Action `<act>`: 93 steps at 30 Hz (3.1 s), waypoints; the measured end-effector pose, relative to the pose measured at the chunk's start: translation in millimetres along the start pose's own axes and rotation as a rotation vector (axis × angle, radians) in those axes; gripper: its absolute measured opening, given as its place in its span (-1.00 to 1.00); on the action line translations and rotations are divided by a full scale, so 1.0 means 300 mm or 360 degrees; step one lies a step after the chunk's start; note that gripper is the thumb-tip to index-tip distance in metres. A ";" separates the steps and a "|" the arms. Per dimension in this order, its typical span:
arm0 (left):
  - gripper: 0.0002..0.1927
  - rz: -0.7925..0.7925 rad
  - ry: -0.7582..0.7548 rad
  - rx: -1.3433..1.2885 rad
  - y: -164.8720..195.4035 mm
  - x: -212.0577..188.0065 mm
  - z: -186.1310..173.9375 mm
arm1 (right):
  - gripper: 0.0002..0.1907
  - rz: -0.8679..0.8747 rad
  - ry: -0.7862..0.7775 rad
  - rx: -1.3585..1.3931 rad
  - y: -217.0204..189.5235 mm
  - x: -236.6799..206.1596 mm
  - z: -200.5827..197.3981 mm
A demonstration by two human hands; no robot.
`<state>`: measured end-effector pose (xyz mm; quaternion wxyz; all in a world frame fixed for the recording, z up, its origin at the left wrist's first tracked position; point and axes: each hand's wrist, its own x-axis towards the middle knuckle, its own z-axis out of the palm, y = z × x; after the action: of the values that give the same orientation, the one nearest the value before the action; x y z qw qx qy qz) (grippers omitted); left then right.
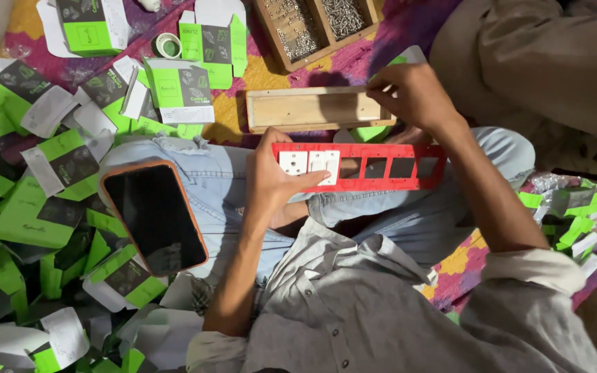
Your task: The person sits on the floor and assembles small white electrical modules into a red plastic frame. They pick up each module, align it into a slot, and secure it with screws from a nearby wooden box. The person repeats this process for multiple modules along the frame.
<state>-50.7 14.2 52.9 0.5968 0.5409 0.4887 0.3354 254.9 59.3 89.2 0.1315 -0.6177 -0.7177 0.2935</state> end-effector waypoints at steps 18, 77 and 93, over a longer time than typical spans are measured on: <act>-0.33 -0.0106 -0.0004 0.0057 -0.001 0.037 -0.019 | -0.40 -0.0325 -0.0757 -0.1051 -0.030 0.379 0.341; -0.25 -0.0014 -0.0012 0.0075 -0.016 0.014 -0.001 | -0.76 -0.0248 -0.0042 0.0572 -0.262 -0.151 0.075; -0.25 -0.0052 -0.0011 0.0122 -0.014 0.005 -0.001 | -0.79 -0.0209 -0.0044 0.0428 -0.327 -0.146 0.067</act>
<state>-51.1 15.0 48.7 0.5827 0.5564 0.5080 0.3049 173.3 5.5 138.4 0.2221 -0.5421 -0.7125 0.3862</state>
